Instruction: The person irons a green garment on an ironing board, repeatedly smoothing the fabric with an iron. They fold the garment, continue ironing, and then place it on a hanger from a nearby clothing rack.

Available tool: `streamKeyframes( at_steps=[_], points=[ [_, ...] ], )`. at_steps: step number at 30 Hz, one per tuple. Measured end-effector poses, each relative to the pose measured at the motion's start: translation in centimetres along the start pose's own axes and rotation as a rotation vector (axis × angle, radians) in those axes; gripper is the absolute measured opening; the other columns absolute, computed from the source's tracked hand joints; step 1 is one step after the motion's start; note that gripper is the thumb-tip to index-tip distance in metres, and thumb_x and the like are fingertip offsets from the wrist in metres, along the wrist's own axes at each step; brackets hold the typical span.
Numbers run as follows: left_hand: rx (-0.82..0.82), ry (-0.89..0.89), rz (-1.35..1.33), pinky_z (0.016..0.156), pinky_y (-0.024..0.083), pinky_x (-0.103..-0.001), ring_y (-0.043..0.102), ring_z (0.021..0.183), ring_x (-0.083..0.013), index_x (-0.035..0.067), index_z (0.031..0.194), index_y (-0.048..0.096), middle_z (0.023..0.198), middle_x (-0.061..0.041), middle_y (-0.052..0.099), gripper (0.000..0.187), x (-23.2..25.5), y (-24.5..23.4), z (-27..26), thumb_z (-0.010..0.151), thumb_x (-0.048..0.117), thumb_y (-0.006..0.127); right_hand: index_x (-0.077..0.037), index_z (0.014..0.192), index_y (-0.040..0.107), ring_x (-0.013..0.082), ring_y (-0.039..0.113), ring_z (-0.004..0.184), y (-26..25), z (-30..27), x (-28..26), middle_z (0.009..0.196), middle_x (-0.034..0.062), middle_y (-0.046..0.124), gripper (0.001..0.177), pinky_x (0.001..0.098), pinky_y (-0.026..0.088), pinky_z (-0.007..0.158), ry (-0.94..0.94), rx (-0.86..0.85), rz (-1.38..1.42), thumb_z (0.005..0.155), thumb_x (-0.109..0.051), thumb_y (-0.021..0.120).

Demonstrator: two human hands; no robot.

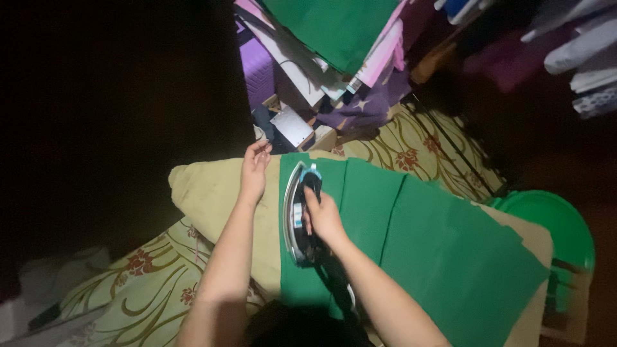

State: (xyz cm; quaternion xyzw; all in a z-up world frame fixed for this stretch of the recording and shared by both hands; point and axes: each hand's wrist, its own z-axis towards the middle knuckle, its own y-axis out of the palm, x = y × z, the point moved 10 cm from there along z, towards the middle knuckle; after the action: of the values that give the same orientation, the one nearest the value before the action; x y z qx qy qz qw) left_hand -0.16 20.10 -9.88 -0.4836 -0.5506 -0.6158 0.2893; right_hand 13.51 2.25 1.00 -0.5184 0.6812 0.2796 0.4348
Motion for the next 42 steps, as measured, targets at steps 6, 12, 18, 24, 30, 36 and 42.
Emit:
streamKeyframes(
  at_steps=[6, 12, 18, 24, 30, 36, 42],
  points=[
    [-0.008, 0.197, 0.603, 0.108, 0.05, -0.035, 0.063, 0.123, -0.0253, 0.005, 0.122, 0.066, 0.13, -0.013, 0.061, 0.024, 6.4, 2.6, -2.1, 0.099, 0.01, 0.064, -0.005, 0.085, 0.053, 0.0141, 0.047, 0.036, 0.7, -4.4, 2.4, 0.054, 0.0022, 0.051, 0.037, 0.0306, 0.04, 0.035, 0.106, -0.009, 0.136, 0.105, -0.036, 0.054],
    [-0.117, 0.416, 0.944, 0.104, 0.049, -0.042, 0.059, 0.123, -0.0354, 0.006, 0.118, 0.065, 0.13, -0.016, 0.06, 0.038, 9.6, 5.8, -4.2, 0.084, 0.012, 0.079, -0.004, 0.085, 0.053, 0.0121, 0.047, 0.037, -1.3, -7.1, -0.4, 0.056, 0.0011, 0.049, 0.035, 0.029, 0.041, 0.035, 0.033, 0.144, 0.157, 0.106, -0.032, 0.054],
    [-0.117, 0.408, 0.944, 0.106, 0.049, -0.041, 0.058, 0.125, -0.0338, 0.006, 0.119, 0.062, 0.13, -0.015, 0.059, 0.037, 9.3, 5.1, -4.0, 0.086, 0.007, 0.077, -0.007, 0.086, 0.05, 0.0098, 0.046, 0.041, -8.1, -11.4, -1.2, 0.06, -0.001, 0.049, 0.031, 0.027, 0.04, 0.038, 0.056, 0.19, 0.262, 0.104, -0.032, 0.056],
    [-0.117, 0.448, 1.025, 0.104, 0.048, -0.042, 0.057, 0.124, -0.0349, 0.003, 0.124, 0.061, 0.129, -0.016, 0.06, 0.041, 9.3, 3.9, -3.9, 0.086, 0.006, 0.078, -0.006, 0.083, 0.054, 0.0083, 0.05, 0.046, -19.2, -18.2, 1.4, 0.062, -0.0011, 0.054, 0.035, 0.0258, 0.044, 0.043, 0.048, 0.393, 0.229, 0.101, -0.035, 0.062],
    [0.01, 0.275, 0.802, 0.114, 0.045, -0.043, 0.056, 0.131, -0.0349, 0.002, 0.143, 0.052, 0.14, -0.02, 0.051, 0.048, 6.4, 0.8, -4.1, 0.1, 0.016, 0.07, 0.002, 0.09, 0.061, 0.0109, 0.055, 0.049, -33.2, -26.4, 6.6, 0.063, 0.0033, 0.058, 0.037, 0.0262, 0.046, 0.046, 0.062, 0.688, 0.06, 0.094, -0.032, 0.075],
    [0.141, 0.324, 1.17, 0.117, 0.039, -0.054, 0.047, 0.139, -0.0493, -0.004, 0.153, 0.036, 0.152, -0.031, 0.045, 0.079, 6.4, 4.5, -9.5, 0.103, 0.036, 0.083, -0.004, 0.11, 0.071, 0.0147, 0.063, 0.053, -46.9, -33.5, 9.3, 0.074, 0.0065, 0.071, 0.029, 0.0302, 0.051, 0.05, 0.061, 0.889, -0.214, 0.089, -0.024, 0.072],
    [-0.014, -0.052, 1.227, 0.104, 0.045, -0.056, 0.053, 0.127, -0.052, 0.007, 0.164, 0.012, 0.144, -0.037, 0.046, 0.123, 5.6, 16.6, -15.1, 0.075, 0.039, 0.09, 0.005, 0.107, 0.074, 0.0234, 0.073, 0.07, -58.4, -37.0, 9.7, 0.08, 0.0182, 0.074, 0.028, 0.0383, 0.055, 0.066, 0.071, 1.147, -0.538, 0.091, -0.018, 0.075]
  ],
)
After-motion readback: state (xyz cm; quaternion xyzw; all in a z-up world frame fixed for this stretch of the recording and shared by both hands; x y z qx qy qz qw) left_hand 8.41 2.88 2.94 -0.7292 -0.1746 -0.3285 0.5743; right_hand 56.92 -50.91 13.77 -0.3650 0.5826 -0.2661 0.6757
